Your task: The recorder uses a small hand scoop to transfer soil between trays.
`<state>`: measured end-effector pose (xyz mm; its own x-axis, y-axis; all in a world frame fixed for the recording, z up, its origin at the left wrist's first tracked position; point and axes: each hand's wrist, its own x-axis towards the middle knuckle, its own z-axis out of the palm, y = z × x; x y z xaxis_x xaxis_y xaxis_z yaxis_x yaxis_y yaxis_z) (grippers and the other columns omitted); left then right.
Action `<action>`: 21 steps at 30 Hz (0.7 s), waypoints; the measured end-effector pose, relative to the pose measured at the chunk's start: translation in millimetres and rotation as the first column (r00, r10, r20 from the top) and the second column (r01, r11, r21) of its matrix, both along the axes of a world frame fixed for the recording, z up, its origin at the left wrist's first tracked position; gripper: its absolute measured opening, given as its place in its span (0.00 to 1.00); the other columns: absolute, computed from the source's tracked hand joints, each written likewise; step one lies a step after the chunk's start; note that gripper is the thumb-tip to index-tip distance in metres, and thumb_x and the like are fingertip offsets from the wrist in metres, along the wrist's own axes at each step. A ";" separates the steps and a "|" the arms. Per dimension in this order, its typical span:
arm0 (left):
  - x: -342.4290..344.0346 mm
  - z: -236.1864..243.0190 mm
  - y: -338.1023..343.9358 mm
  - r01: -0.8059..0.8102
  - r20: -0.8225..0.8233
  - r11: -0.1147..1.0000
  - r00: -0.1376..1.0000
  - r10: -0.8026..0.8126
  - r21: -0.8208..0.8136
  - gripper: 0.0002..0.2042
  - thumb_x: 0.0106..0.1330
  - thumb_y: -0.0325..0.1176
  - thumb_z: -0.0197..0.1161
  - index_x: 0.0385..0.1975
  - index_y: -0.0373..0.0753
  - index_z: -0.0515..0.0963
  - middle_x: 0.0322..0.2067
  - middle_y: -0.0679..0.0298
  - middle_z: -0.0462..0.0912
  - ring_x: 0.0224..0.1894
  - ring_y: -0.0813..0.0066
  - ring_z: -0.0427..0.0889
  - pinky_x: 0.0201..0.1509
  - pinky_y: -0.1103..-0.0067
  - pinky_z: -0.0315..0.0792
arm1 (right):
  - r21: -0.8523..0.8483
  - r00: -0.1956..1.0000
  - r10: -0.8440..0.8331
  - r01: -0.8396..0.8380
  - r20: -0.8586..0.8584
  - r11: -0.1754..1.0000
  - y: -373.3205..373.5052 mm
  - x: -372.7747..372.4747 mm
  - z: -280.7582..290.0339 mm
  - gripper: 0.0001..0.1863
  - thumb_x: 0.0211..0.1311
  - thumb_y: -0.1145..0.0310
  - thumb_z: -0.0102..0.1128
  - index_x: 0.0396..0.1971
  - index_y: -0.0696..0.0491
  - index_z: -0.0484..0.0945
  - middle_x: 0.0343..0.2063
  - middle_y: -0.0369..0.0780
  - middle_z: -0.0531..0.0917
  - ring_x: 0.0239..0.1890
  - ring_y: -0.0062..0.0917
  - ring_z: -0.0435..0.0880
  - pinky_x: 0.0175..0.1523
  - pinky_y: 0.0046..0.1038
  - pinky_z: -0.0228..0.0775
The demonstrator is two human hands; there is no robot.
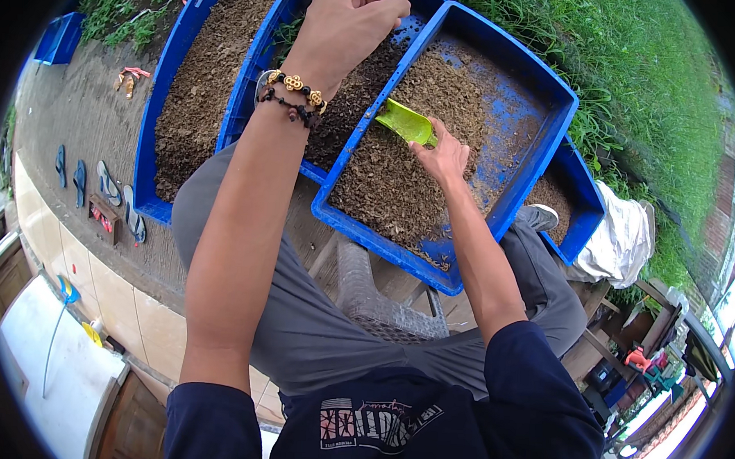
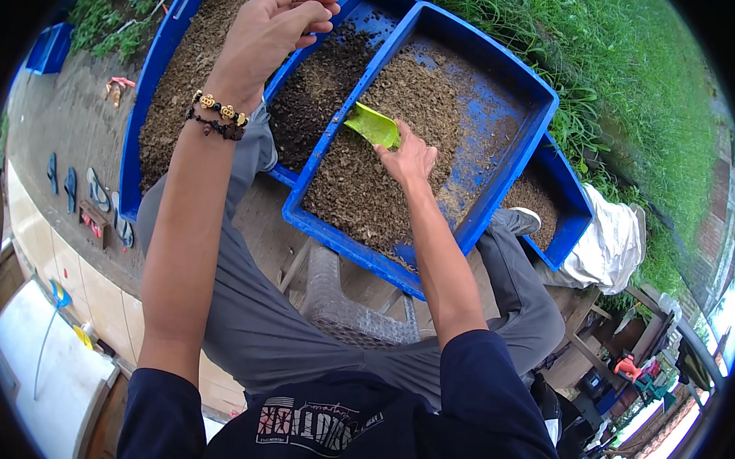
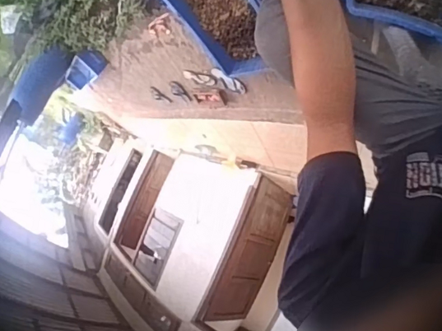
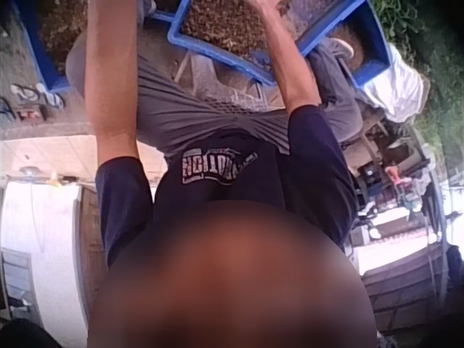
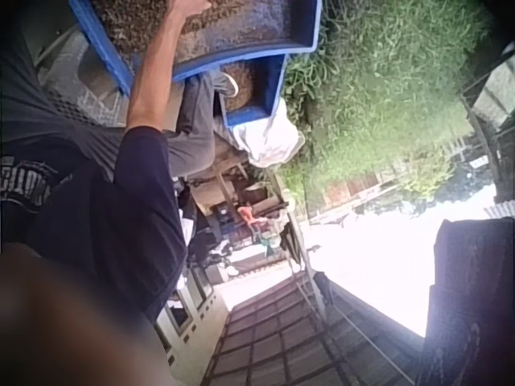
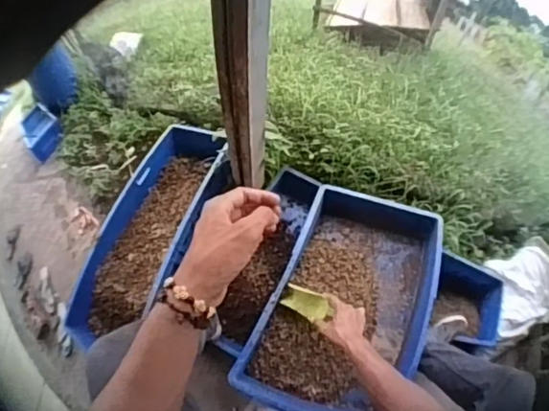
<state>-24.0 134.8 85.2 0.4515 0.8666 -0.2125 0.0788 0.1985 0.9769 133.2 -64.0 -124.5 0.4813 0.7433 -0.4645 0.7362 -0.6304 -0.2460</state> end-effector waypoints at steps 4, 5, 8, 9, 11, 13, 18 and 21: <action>-0.4 1.8 -0.9 0.005 -0.039 1.000 0.999 -0.005 0.009 0.08 0.64 0.27 0.61 0.41 0.32 0.79 0.32 0.67 0.82 0.33 0.84 0.79 0.37 0.86 0.72 | 0.008 0.999 -0.032 0.032 -0.022 0.999 0.6 0.1 1.9 0.41 0.48 0.45 0.71 0.65 0.37 0.70 0.39 0.42 0.87 0.47 0.33 0.83 0.50 0.32 0.60; 0.0 4.6 -1.4 0.010 -0.045 1.000 0.999 -0.009 0.024 0.08 0.64 0.27 0.61 0.41 0.32 0.80 0.32 0.67 0.82 0.33 0.84 0.79 0.36 0.86 0.72 | 0.022 0.999 -0.032 0.032 -0.017 0.999 1.4 0.8 2.2 0.41 0.48 0.45 0.71 0.65 0.37 0.70 0.38 0.42 0.87 0.46 0.33 0.83 0.50 0.31 0.60; -3.7 13.8 -6.0 0.031 -0.008 0.999 0.999 -0.031 0.018 0.08 0.64 0.27 0.61 0.41 0.32 0.80 0.32 0.67 0.82 0.33 0.84 0.78 0.36 0.87 0.71 | 0.046 0.999 -0.025 0.026 -0.020 0.999 0.4 4.7 10.3 0.39 0.48 0.45 0.70 0.64 0.36 0.71 0.38 0.42 0.87 0.46 0.33 0.83 0.51 0.31 0.60; -4.3 14.9 -5.9 0.029 -0.008 0.999 1.000 -0.028 0.018 0.08 0.64 0.27 0.61 0.41 0.32 0.80 0.32 0.67 0.82 0.33 0.84 0.78 0.36 0.87 0.71 | 0.047 1.000 -0.023 0.024 -0.020 0.999 1.9 3.5 15.2 0.39 0.48 0.45 0.70 0.64 0.36 0.71 0.38 0.42 0.87 0.46 0.33 0.83 0.51 0.31 0.60; -4.7 15.9 -6.2 0.010 -0.008 1.000 1.000 -0.010 0.028 0.08 0.64 0.27 0.61 0.41 0.33 0.80 0.32 0.67 0.82 0.33 0.84 0.78 0.36 0.87 0.71 | 0.041 0.999 0.007 -0.005 -0.033 0.999 6.2 1.1 26.8 0.39 0.48 0.45 0.70 0.64 0.37 0.72 0.40 0.42 0.87 0.48 0.34 0.83 0.55 0.34 0.62; -5.4 14.7 -6.3 0.009 -0.008 1.000 1.000 -0.009 0.028 0.08 0.64 0.27 0.61 0.41 0.32 0.80 0.32 0.68 0.82 0.33 0.85 0.78 0.36 0.87 0.71 | 0.106 0.997 0.004 0.003 -0.071 0.994 9.8 -3.6 40.2 0.40 0.48 0.44 0.70 0.64 0.38 0.72 0.42 0.42 0.87 0.49 0.35 0.83 0.57 0.35 0.63; -1.4 2.1 -1.1 -0.008 0.008 0.999 1.000 0.008 0.034 0.08 0.65 0.27 0.61 0.41 0.32 0.80 0.32 0.68 0.82 0.32 0.85 0.78 0.35 0.87 0.70 | 0.005 0.996 -0.023 0.024 -0.087 1.000 16.3 -0.2 53.8 0.42 0.47 0.44 0.70 0.64 0.41 0.71 0.49 0.43 0.85 0.53 0.37 0.82 0.60 0.38 0.65; -2.4 7.3 -2.3 0.003 -0.052 0.999 0.999 -0.001 0.035 0.09 0.65 0.28 0.61 0.41 0.32 0.80 0.31 0.68 0.82 0.32 0.85 0.78 0.35 0.87 0.71 | -0.020 0.998 -0.053 0.052 -0.044 0.998 1.6 4.9 44.2 0.42 0.47 0.44 0.71 0.65 0.41 0.71 0.51 0.44 0.83 0.53 0.37 0.82 0.59 0.37 0.67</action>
